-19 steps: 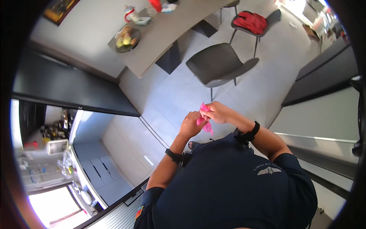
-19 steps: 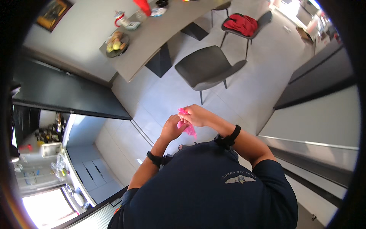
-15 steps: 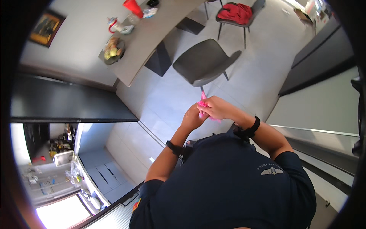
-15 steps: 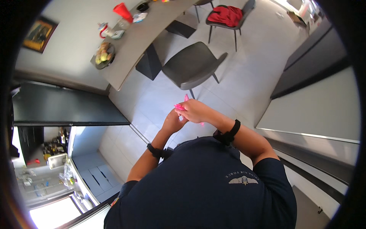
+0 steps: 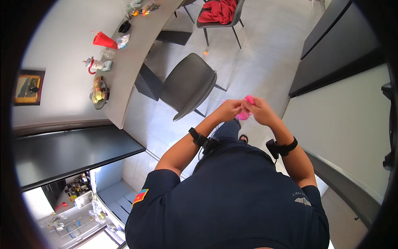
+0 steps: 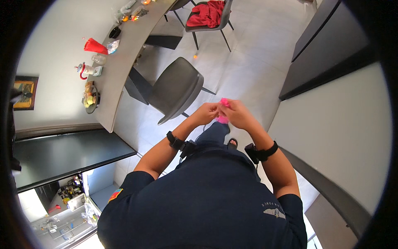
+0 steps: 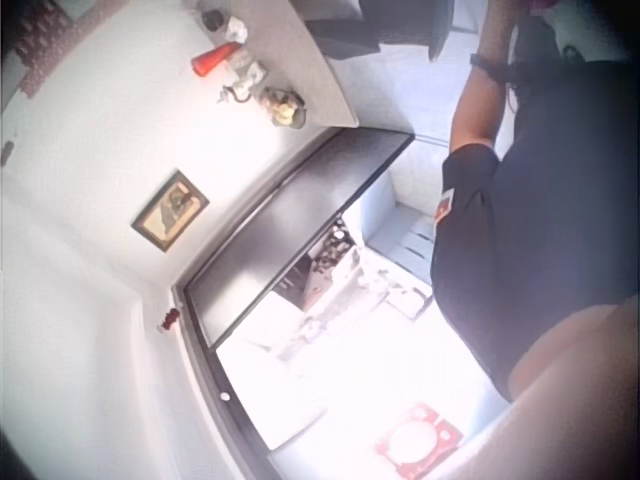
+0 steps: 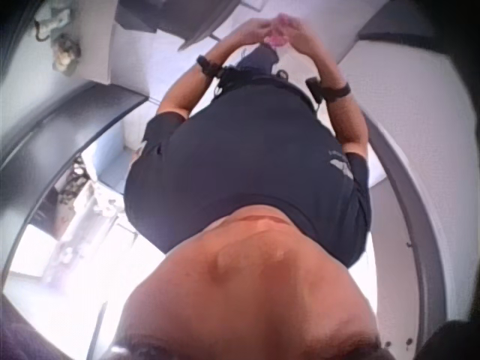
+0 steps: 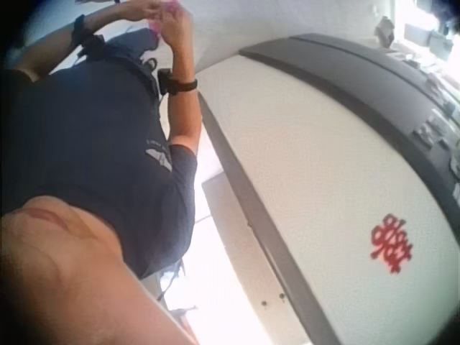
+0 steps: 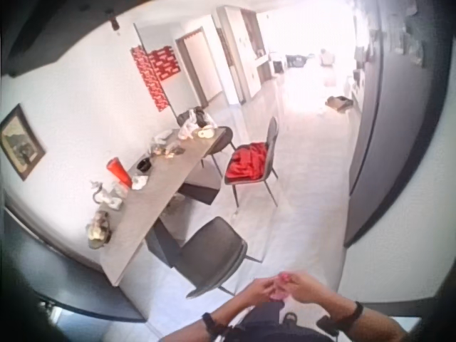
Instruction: The person assembles a vacuum cleaner by connecting the hose to the main unit, attaching the wand, and fitting the brush head. They then use the assembled vacuum to clean a cat tree and empty the dustbin.
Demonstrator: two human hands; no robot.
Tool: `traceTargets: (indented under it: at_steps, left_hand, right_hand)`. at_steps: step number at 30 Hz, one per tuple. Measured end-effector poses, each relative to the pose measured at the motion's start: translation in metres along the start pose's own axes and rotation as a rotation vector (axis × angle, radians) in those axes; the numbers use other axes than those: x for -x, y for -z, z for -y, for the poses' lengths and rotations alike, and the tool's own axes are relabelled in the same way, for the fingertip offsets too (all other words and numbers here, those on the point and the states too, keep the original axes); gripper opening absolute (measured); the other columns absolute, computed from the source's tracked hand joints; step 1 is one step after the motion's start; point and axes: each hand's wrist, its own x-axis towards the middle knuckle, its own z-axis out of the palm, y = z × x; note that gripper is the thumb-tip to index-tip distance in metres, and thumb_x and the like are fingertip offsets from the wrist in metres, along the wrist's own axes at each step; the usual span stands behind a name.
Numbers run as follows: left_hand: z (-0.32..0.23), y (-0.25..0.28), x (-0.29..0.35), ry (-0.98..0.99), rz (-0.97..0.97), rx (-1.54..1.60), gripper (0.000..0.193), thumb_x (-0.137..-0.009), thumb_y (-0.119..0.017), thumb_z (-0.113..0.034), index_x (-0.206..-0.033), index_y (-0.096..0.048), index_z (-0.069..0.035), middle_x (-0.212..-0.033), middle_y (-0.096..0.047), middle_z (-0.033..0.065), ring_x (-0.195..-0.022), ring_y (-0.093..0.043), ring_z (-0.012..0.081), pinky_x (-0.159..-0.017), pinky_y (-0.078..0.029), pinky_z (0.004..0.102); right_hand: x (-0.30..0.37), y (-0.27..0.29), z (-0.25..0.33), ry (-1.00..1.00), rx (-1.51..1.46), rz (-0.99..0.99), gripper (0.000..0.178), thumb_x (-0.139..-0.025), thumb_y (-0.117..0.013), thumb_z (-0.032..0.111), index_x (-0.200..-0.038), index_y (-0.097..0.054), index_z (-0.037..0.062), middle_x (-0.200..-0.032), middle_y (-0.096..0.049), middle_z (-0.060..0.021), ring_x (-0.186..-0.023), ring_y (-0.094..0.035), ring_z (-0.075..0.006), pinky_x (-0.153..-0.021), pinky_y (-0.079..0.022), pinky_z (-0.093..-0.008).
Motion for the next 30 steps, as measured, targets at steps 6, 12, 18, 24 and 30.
traceTargets:
  at_steps: [6,12,18,24,30]
  left_hand:
    - [-0.001,0.032,-0.143,0.175,0.277,0.216,0.023,-0.1,-0.051,-0.022,-0.089,-0.061,-0.004,-0.069,-0.047,-0.0034,-0.061,-0.042,0.0058,-0.054,-0.034,0.0238]
    - [-0.016,0.069,-0.3,0.036,0.312,-0.045,0.025,-0.096,-0.053,-0.025,-0.089,-0.061,-0.002,-0.074,-0.06,0.0055,-0.072,-0.057,0.0175,-0.067,-0.046,0.0323]
    - [-0.044,0.115,-0.443,0.029,0.295,-0.149,0.026,-0.095,-0.054,-0.026,-0.088,-0.062,-0.002,-0.075,-0.061,0.0119,-0.072,-0.059,0.0229,-0.068,-0.046,0.0357]
    - [-0.054,0.164,-0.615,-0.013,0.197,-0.194,0.027,-0.094,-0.056,-0.026,-0.093,-0.063,0.0,-0.075,-0.061,0.016,-0.067,-0.056,0.0233,-0.064,-0.045,0.0365]
    - [-0.096,0.213,-0.78,0.009,0.019,-0.11,0.024,-0.097,-0.055,-0.023,-0.093,-0.062,0.0,-0.07,-0.057,0.0067,-0.067,-0.053,0.0144,-0.065,-0.045,0.0321]
  right_hand:
    - [-0.064,0.128,-0.02,-0.024,-0.203,-0.154,0.031,-0.1,-0.049,0.024,-0.085,-0.062,-0.0003,-0.076,-0.061,-0.0015,-0.072,-0.054,-0.0092,-0.068,-0.045,-0.0246]
    - [-0.117,0.286,-0.046,-0.212,-0.021,-0.488,0.032,-0.095,-0.057,0.021,-0.12,-0.06,0.0015,-0.09,-0.066,-0.0042,-0.076,-0.06,-0.0094,-0.066,-0.046,-0.0231]
    - [-0.151,0.395,-0.102,-0.554,-0.084,-0.707,0.026,-0.095,-0.059,0.021,-0.113,-0.064,0.0029,-0.088,-0.067,-0.0036,-0.071,-0.059,-0.0084,-0.062,-0.045,-0.0215]
    - [-0.245,0.52,-0.118,-0.575,-0.071,-0.621,0.028,-0.094,-0.059,0.025,-0.113,-0.065,0.0052,-0.088,-0.068,-0.0038,-0.07,-0.059,-0.0098,-0.062,-0.046,-0.0233]
    - [-0.392,0.687,-0.108,-0.564,0.0,-0.581,0.026,-0.092,-0.059,0.019,-0.105,-0.066,-0.0029,-0.083,-0.068,-0.0083,-0.069,-0.063,-0.0137,-0.061,-0.052,-0.0287]
